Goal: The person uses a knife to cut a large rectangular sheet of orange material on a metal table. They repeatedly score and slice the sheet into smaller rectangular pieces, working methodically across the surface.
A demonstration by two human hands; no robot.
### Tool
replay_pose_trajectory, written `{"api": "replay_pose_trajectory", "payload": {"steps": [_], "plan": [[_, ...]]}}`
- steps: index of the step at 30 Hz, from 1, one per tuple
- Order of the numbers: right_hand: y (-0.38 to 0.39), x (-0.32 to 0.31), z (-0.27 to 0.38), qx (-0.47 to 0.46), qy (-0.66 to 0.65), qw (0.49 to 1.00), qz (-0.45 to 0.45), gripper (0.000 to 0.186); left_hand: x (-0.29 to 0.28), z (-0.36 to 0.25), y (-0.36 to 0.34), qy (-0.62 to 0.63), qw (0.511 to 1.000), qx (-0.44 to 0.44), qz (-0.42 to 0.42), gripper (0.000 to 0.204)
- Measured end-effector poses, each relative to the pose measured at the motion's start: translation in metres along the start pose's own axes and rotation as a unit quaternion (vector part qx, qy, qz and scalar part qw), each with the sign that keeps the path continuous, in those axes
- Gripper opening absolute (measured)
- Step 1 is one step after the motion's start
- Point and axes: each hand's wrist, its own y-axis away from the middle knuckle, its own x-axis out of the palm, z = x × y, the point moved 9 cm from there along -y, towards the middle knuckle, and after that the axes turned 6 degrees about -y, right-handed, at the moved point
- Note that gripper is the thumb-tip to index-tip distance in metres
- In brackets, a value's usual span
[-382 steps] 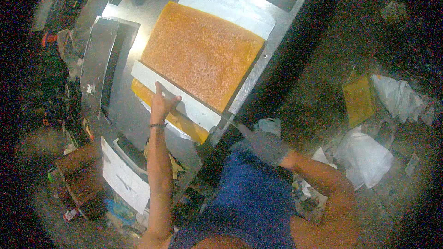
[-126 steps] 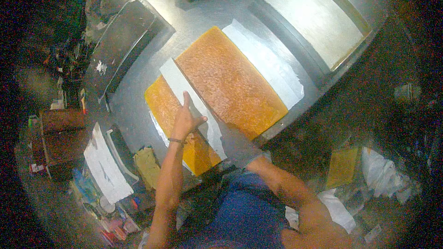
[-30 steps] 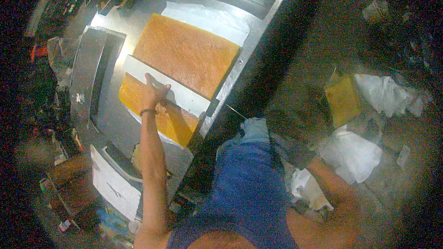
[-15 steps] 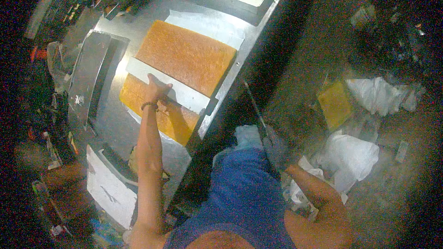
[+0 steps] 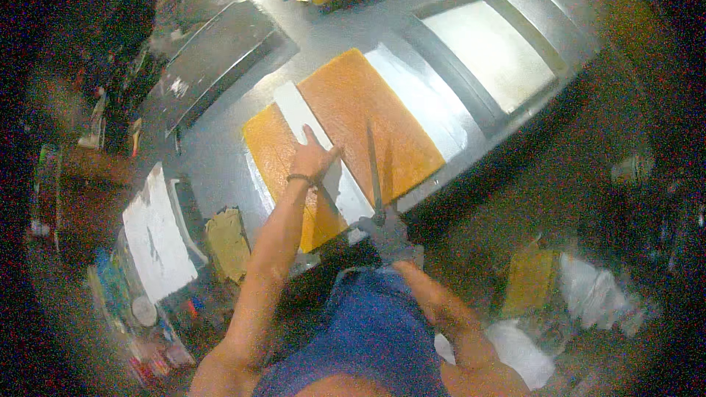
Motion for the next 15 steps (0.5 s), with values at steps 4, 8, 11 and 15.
{"api": "replay_pose_trajectory", "payload": {"steps": [4, 8, 11, 15], "plan": [[-0.011, -0.003, 0.014, -0.024, 0.112, 0.993, 0.025, 0.046, -0.001, 0.003, 0.001, 0.010, 1.000, -0.015, -0.013, 0.120], [-0.012, -0.016, 0.012, -0.011, 0.142, 0.989, 0.031, 0.041, -0.007, 0.000, 0.007, 0.025, 0.999, -0.020, -0.035, 0.118], [-0.022, -0.025, 0.007, -0.013, 0.037, 0.999, 0.028, 0.032, -0.011, -0.020, 0.012, 0.018, 0.997, -0.018, -0.070, 0.116], [-0.044, -0.042, -0.013, 0.030, -0.018, 0.999, 0.032, 0.026, -0.007, -0.051, 0.010, -0.001, 0.999, -0.022, -0.046, 0.115]]}}
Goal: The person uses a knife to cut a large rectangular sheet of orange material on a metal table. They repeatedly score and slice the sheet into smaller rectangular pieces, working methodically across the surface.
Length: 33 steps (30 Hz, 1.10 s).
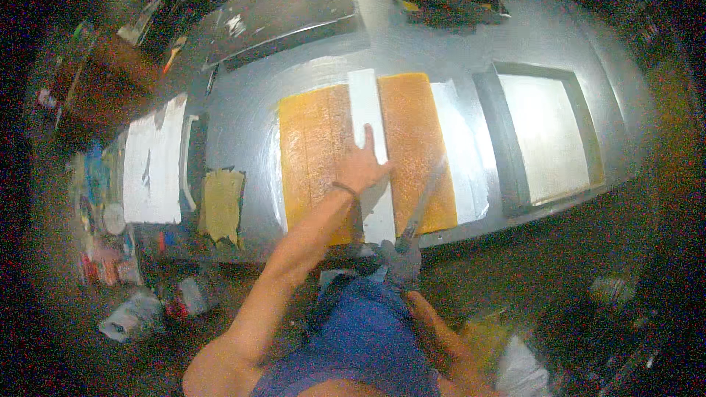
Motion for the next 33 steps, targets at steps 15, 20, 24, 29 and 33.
{"api": "replay_pose_trajectory", "payload": {"steps": [15, 20, 24, 29, 33], "plan": [[-0.020, -0.013, -0.017, -0.024, -0.039, 0.998, 0.053, 0.024, 0.020, -0.005, -0.004, 0.078, 0.996, -0.021, 0.039, 0.113], [-0.006, -0.009, 0.009, -0.067, -0.008, 0.997, 0.041, 0.020, 0.019, -0.004, -0.008, 0.123, 0.992, -0.002, 0.028, 0.116], [0.003, -0.018, 0.009, -0.009, 0.024, 0.999, -0.028, 0.020, 0.023, -0.004, -0.016, 0.100, 0.994, 0.013, 0.036, 0.118], [0.000, -0.019, 0.012, -0.030, -0.046, 0.998, -0.016, 0.016, 0.029, -0.006, -0.027, 0.049, 0.994, 0.069, 0.067, 0.124], [-0.003, -0.023, 0.012, -0.041, 0.009, 0.999, -0.025, 0.016, 0.026, -0.005, -0.027, 0.052, 0.992, 0.081, 0.076, 0.128]]}}
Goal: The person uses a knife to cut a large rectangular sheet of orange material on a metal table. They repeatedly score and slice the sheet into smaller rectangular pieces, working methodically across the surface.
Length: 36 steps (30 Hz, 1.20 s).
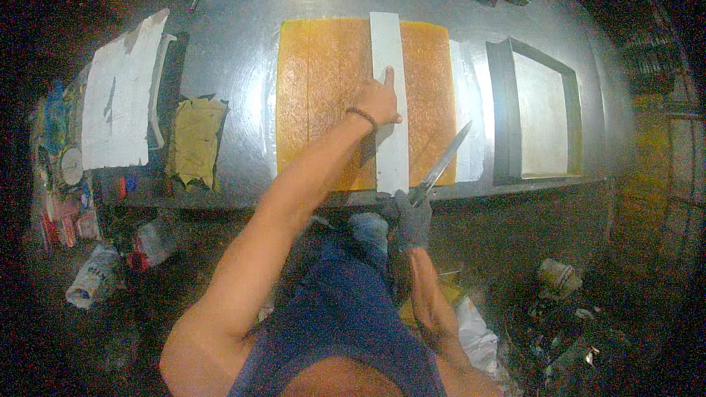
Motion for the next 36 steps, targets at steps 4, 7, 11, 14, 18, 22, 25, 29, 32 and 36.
{"api": "replay_pose_trajectory", "payload": {"steps": [4, 7, 11, 14, 18, 22, 25, 29, 32, 36], "plan": [[0.003, 0.007, 0.002, 0.016, -0.100, 0.995, 0.011, 0.014, -0.001, 0.003, 0.003, 0.035, 0.999, -0.024, 0.020, 0.121], [0.007, 0.014, 0.002, 0.045, -0.118, 0.992, 0.012, 0.013, -0.001, 0.002, 0.003, 0.020, 1.000, -0.021, 0.009, 0.119], [0.007, 0.014, 0.004, 0.035, -0.108, 0.994, -0.001, 0.015, 0.005, 0.004, -0.001, 0.023, 0.999, -0.025, 0.000, 0.118], [0.002, 0.005, 0.005, 0.015, 0.014, 1.000, 0.001, 0.017, 0.007, 0.004, -0.002, 0.050, 0.999, -0.014, 0.003, 0.118], [-0.008, -0.016, 0.032, -0.053, 0.212, 0.976, -0.010, 0.025, 0.003, 0.004, 0.004, 0.043, 0.999, -0.009, -0.002, 0.120], [-0.025, -0.015, 0.090, -0.111, 0.190, 0.975, 0.035, 0.042, -0.002, 0.002, 0.009, 0.032, 0.999, -0.018, 0.002, 0.121], [-0.047, 0.017, 0.137, -0.160, 0.198, 0.961, 0.109, 0.056, -0.003, 0.000, 0.008, 0.025, 0.999, -0.021, 0.002, 0.121], [-0.089, 0.073, 0.186, -0.308, 0.276, 0.903, 0.118, 0.056, -0.002, -0.001, 0.007, 0.022, 0.999, -0.019, 0.020, 0.122], [-0.121, 0.108, 0.207, -0.377, 0.256, 0.881, 0.126, 0.055, -0.006, -0.003, 0.009, 0.007, 1.000, -0.008, 0.005, 0.122], [-0.168, 0.135, 0.210, -0.259, 0.232, 0.923, 0.162, 0.045, -0.006, -0.003, 0.008, -0.018, 1.000, -0.007, 0.016, 0.124]]}}
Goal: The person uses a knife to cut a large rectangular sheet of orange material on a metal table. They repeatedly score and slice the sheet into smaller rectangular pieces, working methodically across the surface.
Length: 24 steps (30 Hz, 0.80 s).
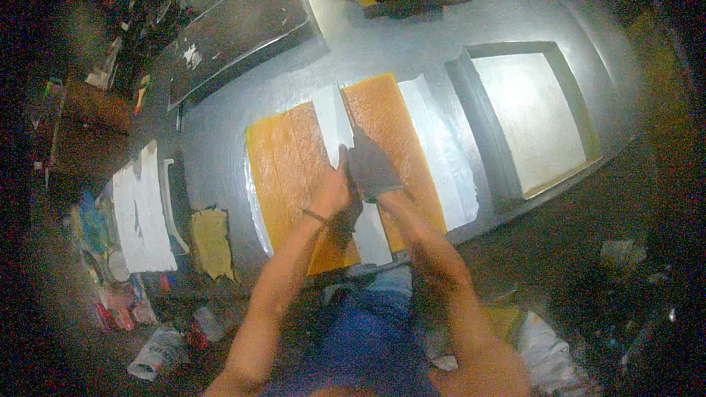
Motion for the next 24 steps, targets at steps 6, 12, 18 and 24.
{"api": "replay_pose_trajectory", "payload": {"steps": [6, 12, 18, 24], "plan": [[-0.003, -0.006, 0.011, -0.043, -0.002, 0.999, -0.020, 0.036, 0.007, 0.002, -0.004, 0.009, 1.000, 0.006, 0.018, 0.127], [-0.007, -0.001, 0.006, -0.045, 0.007, 0.999, -0.024, 0.033, 0.011, 0.007, -0.005, -0.008, 1.000, 0.007, 0.014, 0.124], [-0.011, -0.006, 0.012, -0.007, 0.005, 1.000, -0.011, 0.030, 0.008, 0.007, -0.005, 0.010, 0.999, 0.023, -0.024, 0.123], [0.013, -0.008, 0.011, 0.000, 0.009, 1.000, -0.002, 0.029, 0.008, 0.007, -0.005, -0.001, 0.999, 0.037, -0.019, 0.124]]}}
